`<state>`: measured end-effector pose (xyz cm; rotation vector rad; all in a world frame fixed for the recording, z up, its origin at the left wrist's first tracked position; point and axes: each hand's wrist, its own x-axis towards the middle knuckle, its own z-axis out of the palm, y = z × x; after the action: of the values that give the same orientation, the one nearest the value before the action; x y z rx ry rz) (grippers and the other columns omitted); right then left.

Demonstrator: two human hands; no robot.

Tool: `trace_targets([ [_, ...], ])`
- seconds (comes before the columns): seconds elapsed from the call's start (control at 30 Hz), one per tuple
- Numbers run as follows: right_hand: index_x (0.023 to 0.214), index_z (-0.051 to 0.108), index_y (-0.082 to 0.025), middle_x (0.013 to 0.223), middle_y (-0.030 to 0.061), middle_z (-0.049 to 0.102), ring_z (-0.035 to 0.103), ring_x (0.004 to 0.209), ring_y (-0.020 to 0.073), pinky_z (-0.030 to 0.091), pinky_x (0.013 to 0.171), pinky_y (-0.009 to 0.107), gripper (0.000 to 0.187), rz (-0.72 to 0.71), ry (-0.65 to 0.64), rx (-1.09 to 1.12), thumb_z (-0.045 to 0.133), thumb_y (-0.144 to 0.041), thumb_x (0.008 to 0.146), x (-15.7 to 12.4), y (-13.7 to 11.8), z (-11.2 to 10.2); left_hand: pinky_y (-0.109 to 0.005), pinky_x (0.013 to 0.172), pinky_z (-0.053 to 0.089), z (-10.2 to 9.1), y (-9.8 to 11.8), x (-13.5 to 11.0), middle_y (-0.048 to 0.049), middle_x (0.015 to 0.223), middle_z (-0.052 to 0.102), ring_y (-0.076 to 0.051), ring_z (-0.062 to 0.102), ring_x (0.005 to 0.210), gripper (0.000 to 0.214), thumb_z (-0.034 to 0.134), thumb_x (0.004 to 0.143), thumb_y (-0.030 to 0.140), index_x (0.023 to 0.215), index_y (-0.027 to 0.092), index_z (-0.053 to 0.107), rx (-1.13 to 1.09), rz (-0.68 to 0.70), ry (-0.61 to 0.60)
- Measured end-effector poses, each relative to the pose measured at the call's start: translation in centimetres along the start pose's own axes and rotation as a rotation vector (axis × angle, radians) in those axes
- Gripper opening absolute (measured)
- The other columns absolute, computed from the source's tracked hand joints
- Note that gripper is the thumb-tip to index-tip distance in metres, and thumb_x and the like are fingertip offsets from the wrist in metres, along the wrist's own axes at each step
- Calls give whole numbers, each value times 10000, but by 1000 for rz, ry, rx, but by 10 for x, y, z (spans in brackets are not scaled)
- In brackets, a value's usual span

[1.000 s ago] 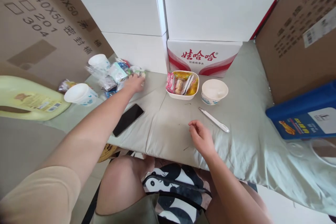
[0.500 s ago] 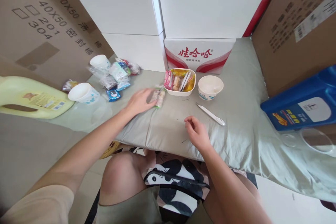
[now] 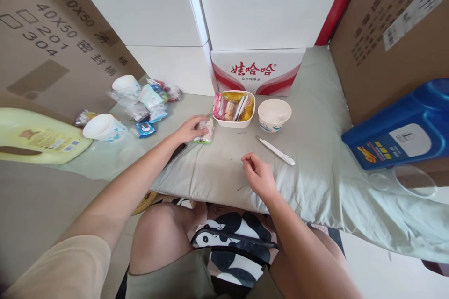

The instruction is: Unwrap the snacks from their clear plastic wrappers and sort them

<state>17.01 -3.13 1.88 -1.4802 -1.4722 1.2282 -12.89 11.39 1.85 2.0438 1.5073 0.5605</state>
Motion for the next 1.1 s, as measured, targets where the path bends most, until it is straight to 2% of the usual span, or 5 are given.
trace_targets([
  [0.37,901,609,-221,674,1,580,549,620,176,413,611,319,256,-50,42,-13,496,-440,830,-2,0,4,-361,896,593,16,35,-50,-142,1449,388,-304,495,1337,277,704,849,301,1095,186,762,-126,-93,338],
  [0.57,919,617,-213,895,87,695,625,785,225,502,741,396,257,-148,287,-169,567,-432,794,10,6,-22,-399,1001,572,69,67,-83,-125,1347,526,-291,520,1355,256,746,838,378,1039,224,786,-308,20,526],
  [0.77,1336,487,-255,1274,118,642,676,978,239,568,817,408,599,-83,-46,167,640,-518,820,2,7,-15,-410,963,592,128,105,-104,-131,1513,461,-225,692,1104,187,689,887,347,988,218,780,-552,209,238],
  [0.97,1251,545,-268,979,24,680,637,801,190,549,734,344,454,-37,-18,317,621,-475,854,3,3,-6,-375,919,591,121,113,-103,-94,1644,238,-257,590,1269,574,799,766,442,1273,321,558,-916,123,71],
  [1.1,1272,568,-261,864,3,659,595,717,174,519,653,317,466,-73,-56,253,616,-464,855,6,5,-3,-364,845,598,109,110,-104,-117,1466,507,-246,659,1135,893,789,764,499,1489,395,278,-1124,-30,-172],
])
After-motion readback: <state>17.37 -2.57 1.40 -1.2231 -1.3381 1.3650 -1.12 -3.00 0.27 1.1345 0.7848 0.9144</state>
